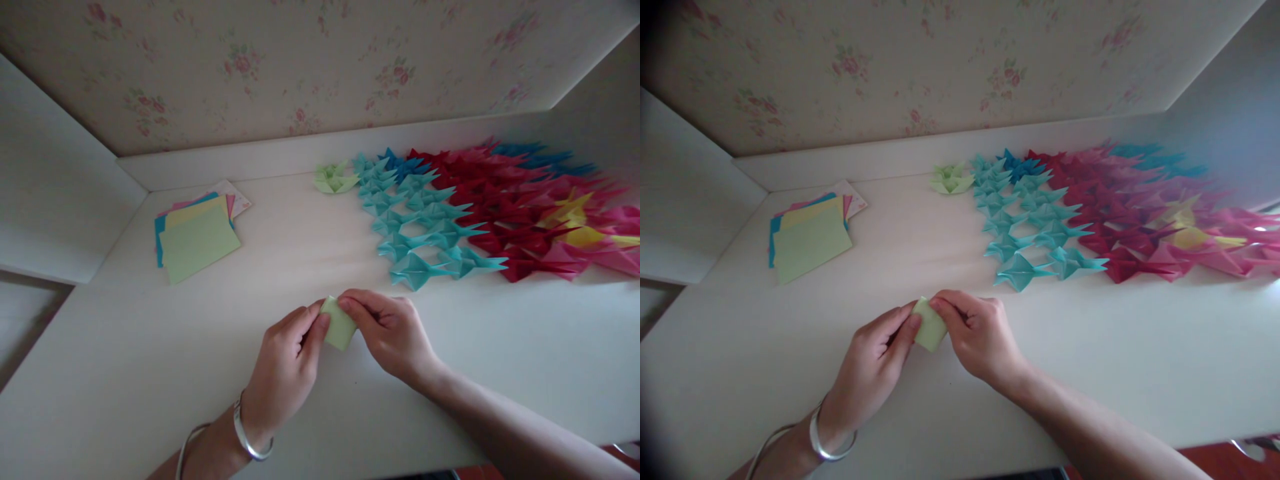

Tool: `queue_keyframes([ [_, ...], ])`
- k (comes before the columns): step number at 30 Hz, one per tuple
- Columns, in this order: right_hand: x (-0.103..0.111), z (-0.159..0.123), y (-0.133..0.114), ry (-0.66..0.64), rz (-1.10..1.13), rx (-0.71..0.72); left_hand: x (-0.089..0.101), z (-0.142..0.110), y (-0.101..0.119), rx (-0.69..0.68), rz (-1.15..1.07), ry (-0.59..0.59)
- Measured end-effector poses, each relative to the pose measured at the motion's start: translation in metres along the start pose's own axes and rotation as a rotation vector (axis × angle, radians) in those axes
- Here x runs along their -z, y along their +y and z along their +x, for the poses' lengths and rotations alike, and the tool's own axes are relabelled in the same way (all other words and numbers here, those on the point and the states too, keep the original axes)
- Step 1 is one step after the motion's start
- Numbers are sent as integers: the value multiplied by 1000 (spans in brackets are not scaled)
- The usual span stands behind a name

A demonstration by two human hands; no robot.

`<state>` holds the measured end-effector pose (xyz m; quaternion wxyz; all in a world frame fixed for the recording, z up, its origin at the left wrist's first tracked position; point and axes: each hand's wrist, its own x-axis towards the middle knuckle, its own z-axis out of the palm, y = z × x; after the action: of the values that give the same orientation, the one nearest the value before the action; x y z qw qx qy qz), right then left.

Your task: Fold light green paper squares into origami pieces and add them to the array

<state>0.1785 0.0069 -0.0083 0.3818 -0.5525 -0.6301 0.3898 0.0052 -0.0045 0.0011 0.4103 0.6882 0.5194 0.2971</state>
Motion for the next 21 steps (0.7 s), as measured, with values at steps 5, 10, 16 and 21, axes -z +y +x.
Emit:
queue_keyframes([
  [5,0,0,-1,-34,1,-14,2,-2,2,59,10,-38],
  [10,1,1,-2,-40,13,-35,4,-2,2,146,-58,-93],
  [16,1,1,-4,-37,50,-34,5,-3,3,212,-176,-86],
  [21,-2,2,0,-45,243,-112,4,-3,3,263,-307,-29],
])
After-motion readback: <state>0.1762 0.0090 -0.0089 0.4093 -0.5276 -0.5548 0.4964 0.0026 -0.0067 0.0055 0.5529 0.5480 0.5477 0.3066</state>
